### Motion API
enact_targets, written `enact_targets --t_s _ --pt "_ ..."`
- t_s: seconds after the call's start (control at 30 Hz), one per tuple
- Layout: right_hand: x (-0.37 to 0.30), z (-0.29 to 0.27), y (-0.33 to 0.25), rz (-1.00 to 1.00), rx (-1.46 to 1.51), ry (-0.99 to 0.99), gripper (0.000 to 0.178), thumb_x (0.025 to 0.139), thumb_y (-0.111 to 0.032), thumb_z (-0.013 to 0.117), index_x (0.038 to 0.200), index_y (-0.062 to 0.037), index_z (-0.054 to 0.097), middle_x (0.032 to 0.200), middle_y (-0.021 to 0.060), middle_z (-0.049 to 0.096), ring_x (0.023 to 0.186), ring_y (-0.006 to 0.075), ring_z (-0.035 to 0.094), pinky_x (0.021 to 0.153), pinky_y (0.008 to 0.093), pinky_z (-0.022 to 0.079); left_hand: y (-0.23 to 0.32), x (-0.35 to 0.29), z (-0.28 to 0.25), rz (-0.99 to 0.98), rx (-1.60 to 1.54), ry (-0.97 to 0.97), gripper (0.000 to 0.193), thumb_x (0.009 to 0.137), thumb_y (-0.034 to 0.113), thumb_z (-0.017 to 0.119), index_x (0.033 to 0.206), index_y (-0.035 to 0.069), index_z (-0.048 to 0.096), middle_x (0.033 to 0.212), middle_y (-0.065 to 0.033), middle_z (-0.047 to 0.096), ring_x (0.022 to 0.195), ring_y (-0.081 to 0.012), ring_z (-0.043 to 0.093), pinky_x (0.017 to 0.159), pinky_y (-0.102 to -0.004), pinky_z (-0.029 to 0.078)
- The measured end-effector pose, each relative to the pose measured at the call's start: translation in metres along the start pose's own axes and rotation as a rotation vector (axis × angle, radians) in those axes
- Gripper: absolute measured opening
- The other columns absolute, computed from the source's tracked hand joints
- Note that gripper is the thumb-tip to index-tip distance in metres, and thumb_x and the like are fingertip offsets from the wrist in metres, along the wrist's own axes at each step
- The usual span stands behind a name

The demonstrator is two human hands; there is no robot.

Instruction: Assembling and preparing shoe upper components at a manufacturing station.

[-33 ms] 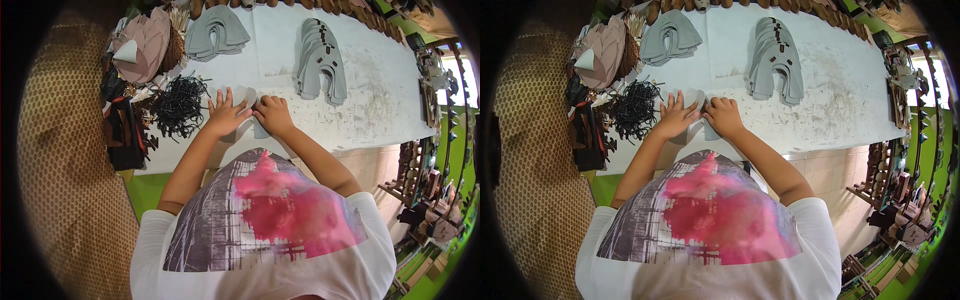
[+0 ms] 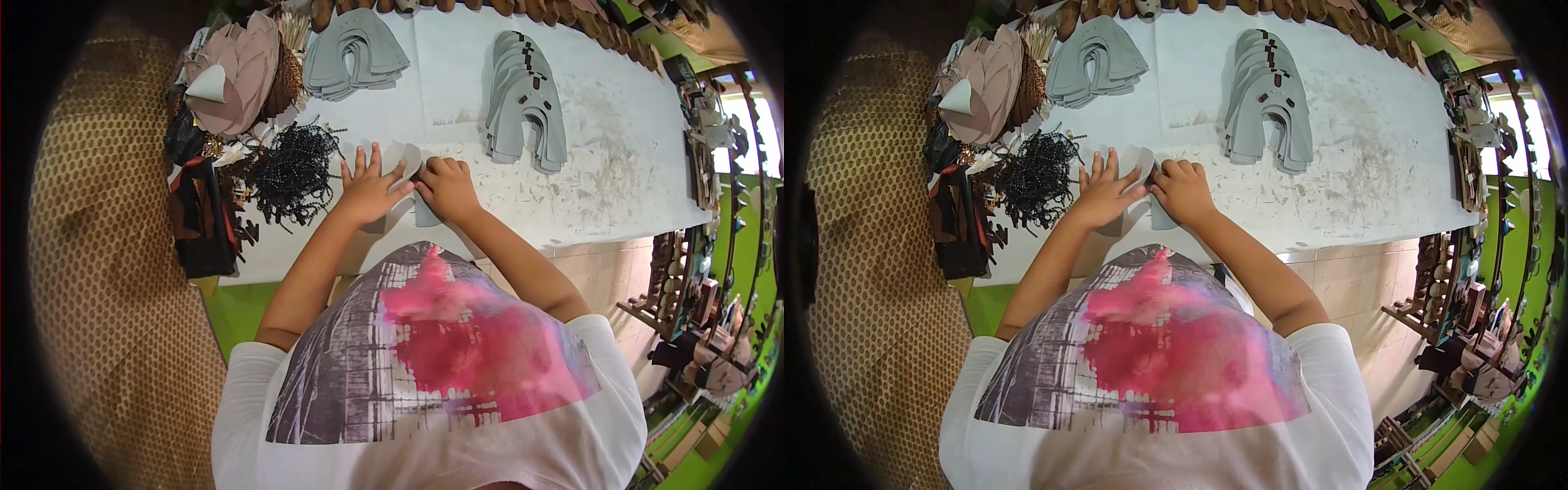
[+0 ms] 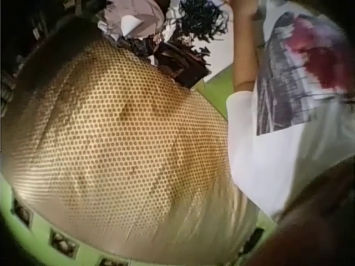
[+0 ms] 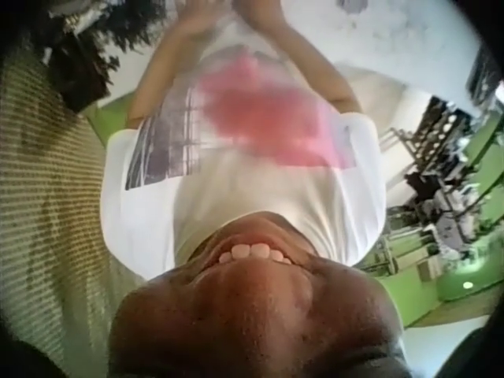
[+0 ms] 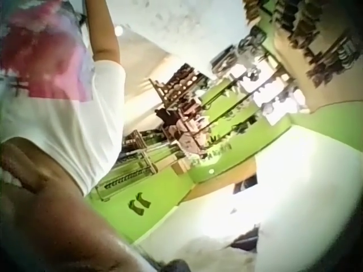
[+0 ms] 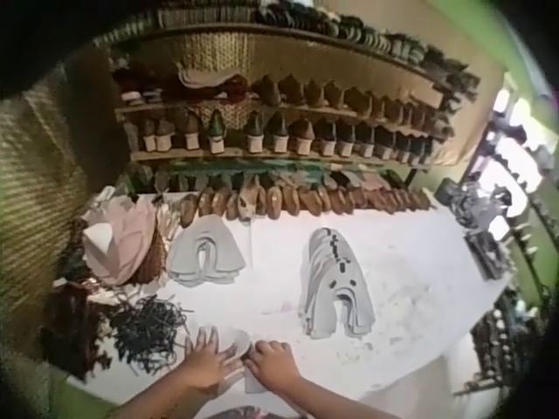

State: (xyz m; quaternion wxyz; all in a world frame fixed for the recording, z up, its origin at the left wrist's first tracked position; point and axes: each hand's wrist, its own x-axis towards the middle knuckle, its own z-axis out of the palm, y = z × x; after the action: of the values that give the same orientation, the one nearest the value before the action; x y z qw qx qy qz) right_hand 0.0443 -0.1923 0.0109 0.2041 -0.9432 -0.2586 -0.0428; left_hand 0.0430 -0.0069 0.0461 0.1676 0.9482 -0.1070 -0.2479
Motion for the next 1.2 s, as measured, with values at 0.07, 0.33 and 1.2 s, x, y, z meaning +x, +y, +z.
enact_targets --t_s 0.07,0.33,1.2 --pt "0.0 0.0 0.001 0.01 0.015 0.003 0.018 0.078 -0.026 0.06 0.089 -0.0137 0.064 0.093 0.0028 0.053 0.09 0.0224 0.051 0.08 0.0387 0.037 0.004 -0.002 0.006 0.032 0.079 0.035 0.066 0.084 0.065 0.033 0.134 0.023 0.041 0.148 -0.0207 0.006 0.136 -0.0404 -0.004 0.103 -0.0581 -0.003" --pt "-0.001 -0.003 -0.006 0.043 0.023 -0.008 0.019 0.078 -0.027 0.06 0.089 -0.0123 0.064 0.093 0.0045 0.053 0.09 0.0235 0.05 0.08 0.0395 0.036 -0.015 0.028 0.004 0.0 -0.256 0.128 0.053 0.085 0.057 0.039 0.104 0.016 0.067 0.146 -0.0165 0.02 0.135 -0.0415 0.0 0.103 -0.0596 -0.001" --pt "-0.004 0.001 -0.006 0.037 -0.022 0.066 0.018 0.076 -0.027 0.061 0.086 -0.012 0.064 0.093 0.0031 0.053 0.09 0.023 0.05 0.079 0.0385 0.038 0.016 0.027 0.041 -0.264 -0.148 0.662 0.009 0.079 0.023 0.061 0.077 0.017 0.067 0.132 -0.0057 0.044 0.13 -0.0312 0.027 0.098 -0.0651 0.012"
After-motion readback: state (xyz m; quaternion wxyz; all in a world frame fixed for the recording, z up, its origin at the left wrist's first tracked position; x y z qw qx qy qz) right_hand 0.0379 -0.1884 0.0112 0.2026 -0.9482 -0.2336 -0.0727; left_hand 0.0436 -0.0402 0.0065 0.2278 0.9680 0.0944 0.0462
